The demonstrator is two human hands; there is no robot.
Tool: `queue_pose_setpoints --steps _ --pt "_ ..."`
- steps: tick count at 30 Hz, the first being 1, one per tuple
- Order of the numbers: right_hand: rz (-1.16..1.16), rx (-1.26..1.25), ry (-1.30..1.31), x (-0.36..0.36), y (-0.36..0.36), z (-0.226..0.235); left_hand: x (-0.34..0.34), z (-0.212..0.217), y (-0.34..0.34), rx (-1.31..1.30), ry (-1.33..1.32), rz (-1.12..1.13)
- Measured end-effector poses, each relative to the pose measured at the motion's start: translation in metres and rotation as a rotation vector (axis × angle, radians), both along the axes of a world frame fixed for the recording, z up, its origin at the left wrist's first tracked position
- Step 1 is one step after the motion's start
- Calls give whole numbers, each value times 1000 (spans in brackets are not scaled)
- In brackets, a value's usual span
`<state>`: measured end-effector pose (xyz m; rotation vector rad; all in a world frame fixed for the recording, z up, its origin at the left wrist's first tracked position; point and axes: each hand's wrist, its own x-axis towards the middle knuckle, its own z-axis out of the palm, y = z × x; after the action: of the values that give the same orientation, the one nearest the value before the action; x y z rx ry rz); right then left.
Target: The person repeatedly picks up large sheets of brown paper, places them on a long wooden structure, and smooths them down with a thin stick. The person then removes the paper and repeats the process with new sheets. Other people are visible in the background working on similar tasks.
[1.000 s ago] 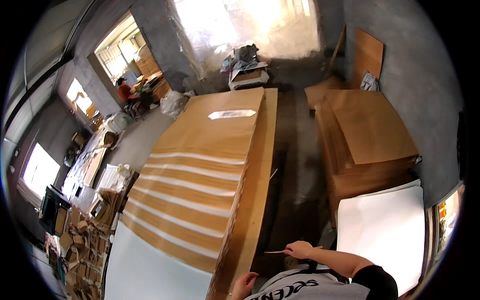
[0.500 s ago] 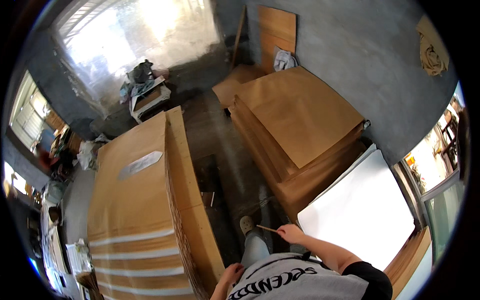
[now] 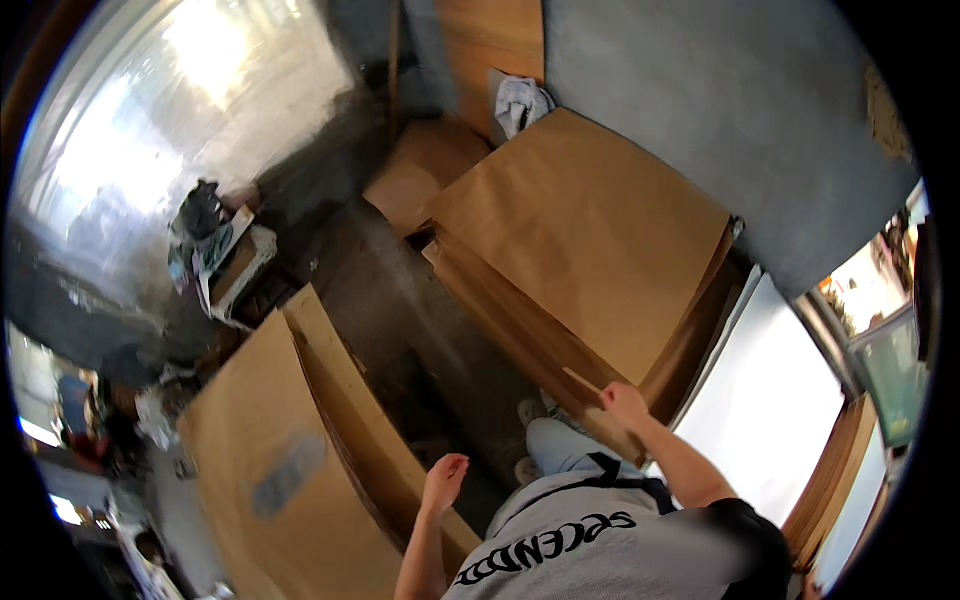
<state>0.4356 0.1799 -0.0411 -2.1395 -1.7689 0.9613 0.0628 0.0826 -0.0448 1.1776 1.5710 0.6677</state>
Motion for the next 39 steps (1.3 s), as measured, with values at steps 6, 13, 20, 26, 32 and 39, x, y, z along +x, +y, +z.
queue_pose_setpoints --steps 6,13,20,26,32,39 --pt "-143 82 47 0 77 -61 -16 4 142 5 -45 -112" --pt "-120 113 237 -86 254 -24 -96 -59 220 -377 -71 -107" --pt "-33 223 -10 -137 404 -22 -167 -78 317 -711 -184 275" --pt "-141 134 -178 -154 499 -12 -208 -100 444 -907 -78 -12" --pt "-224 -140 -326 -183 606 -8 -257 -121 635 -739 -185 -9" --pt "-742 30 -83 -108 563 -59 -270 -99 753 -572 -295 61"
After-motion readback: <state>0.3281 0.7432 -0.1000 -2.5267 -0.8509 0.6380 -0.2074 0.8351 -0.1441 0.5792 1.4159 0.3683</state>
